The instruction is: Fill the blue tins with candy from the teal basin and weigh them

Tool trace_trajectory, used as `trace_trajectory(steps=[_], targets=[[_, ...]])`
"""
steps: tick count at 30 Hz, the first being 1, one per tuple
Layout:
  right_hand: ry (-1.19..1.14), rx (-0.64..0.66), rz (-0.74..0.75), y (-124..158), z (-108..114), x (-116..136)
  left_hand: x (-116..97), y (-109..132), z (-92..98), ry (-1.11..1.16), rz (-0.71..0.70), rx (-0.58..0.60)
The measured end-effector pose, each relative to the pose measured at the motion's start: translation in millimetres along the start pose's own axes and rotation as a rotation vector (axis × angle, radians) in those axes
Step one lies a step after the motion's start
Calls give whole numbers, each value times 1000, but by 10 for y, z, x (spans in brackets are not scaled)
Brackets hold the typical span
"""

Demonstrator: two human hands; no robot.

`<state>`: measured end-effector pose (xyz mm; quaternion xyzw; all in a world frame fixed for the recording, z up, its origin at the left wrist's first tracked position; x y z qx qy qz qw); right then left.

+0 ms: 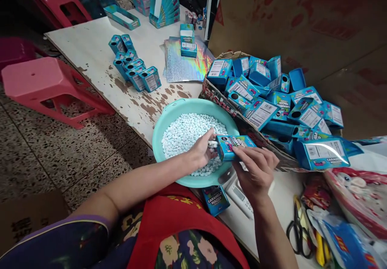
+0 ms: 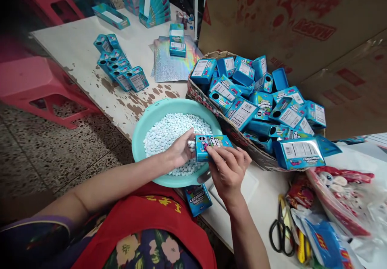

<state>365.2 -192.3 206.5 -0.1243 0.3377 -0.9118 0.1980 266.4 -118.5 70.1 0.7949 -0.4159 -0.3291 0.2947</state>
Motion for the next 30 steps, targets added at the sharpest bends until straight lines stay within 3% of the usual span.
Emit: trace_trajectory(steps=[7, 10, 13, 15, 18, 20, 22, 24, 26, 30], targets=[[-116, -67, -183, 102, 0, -160, -61, 45, 56, 37, -50, -34], [-270, -154, -401, 246, -35, -301, -132, 117, -8, -23, -65, 98], [-497, -321, -670, 533, -80, -482, -246, 213, -49, -141, -98, 191], [-633, -465, -825, 810, -70, -599, -378, 266, -9, -347, -193, 163], [-657, -648, -985, 1311, 92, -735, -631, 370, 38, -1007, -530, 45], [-553, -690, -1055, 1644, 268, -783, -736, 445, 85, -1473, -799, -107], [-442, -669, -1124, 1933, 402, -809, -758, 476, 177, -1773, -982, -237], [-378, -630, -1187, 2163, 448, -827, -716, 465, 278, -1914, -1067, -252], [-361, -594, -1235, 2325, 409, -848, -644, 453, 345, -1982, -1107, -192], [-396, -578, -1279, 2505, 287, -873, -545, 496, 378, -2055, -1143, -135]])
Point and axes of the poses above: each hand's wrist, its own y-axis away from the middle knuckle, its own z-axis out of the back of the hand, x = y × z, the point moved 8 cm from there along -y, towards the middle knuckle, and after that the axes turned 6 degrees about z, right-handed, at the moved point
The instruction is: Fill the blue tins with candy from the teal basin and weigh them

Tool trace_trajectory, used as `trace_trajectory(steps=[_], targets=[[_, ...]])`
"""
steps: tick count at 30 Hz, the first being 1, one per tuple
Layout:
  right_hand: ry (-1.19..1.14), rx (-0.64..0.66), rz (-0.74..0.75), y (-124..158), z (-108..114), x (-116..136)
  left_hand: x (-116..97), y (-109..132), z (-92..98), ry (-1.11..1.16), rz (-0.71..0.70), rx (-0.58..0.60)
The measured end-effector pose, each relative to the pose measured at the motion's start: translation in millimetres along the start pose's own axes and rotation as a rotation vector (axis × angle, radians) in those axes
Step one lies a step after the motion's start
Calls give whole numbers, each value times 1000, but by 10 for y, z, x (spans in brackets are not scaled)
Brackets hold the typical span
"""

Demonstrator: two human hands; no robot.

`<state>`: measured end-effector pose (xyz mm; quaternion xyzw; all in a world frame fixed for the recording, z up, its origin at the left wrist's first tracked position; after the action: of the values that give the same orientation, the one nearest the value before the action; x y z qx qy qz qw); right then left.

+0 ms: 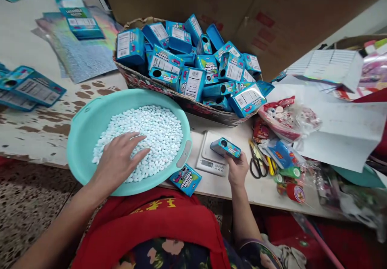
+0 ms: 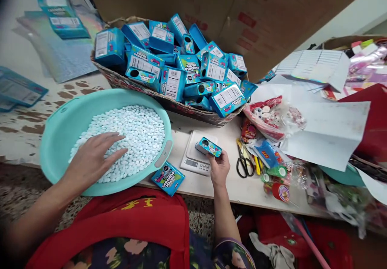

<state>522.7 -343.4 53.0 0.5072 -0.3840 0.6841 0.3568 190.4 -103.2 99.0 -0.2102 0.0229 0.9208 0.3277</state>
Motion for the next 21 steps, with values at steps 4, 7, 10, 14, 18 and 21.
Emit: trace_trajectory(steps=[4, 7, 10, 14, 18, 21], targets=[[-66, 41, 57, 15, 85, 29, -77, 79, 96, -48, -56, -67], [-52, -49, 67, 22, 303, 57, -93, 158, 116, -101, -77, -86], [-41, -206, -26, 62, 537, -33, -95, 237, 101, -105, -80, -62], [-38, -296, -104, 128, 674, -150, -113, 323, 116, -117, -74, -57], [-46, -296, -124, 144, 687, -200, -116, 344, 34, -182, -77, 9], [-56, -290, -119, 129, 654, -198, -98, 310, -101, -245, -76, 118]])
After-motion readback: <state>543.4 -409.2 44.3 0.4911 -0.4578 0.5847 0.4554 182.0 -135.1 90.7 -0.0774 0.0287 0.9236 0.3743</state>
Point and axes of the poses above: each hand's wrist, its own y-axis away from the middle knuckle, its own z-axis out of the back of the hand, x = y × z, the point moved 8 cm from there along -y, towards the middle knuckle, and after that the axes turned 6 degrees about z, right-handed, at the moved point
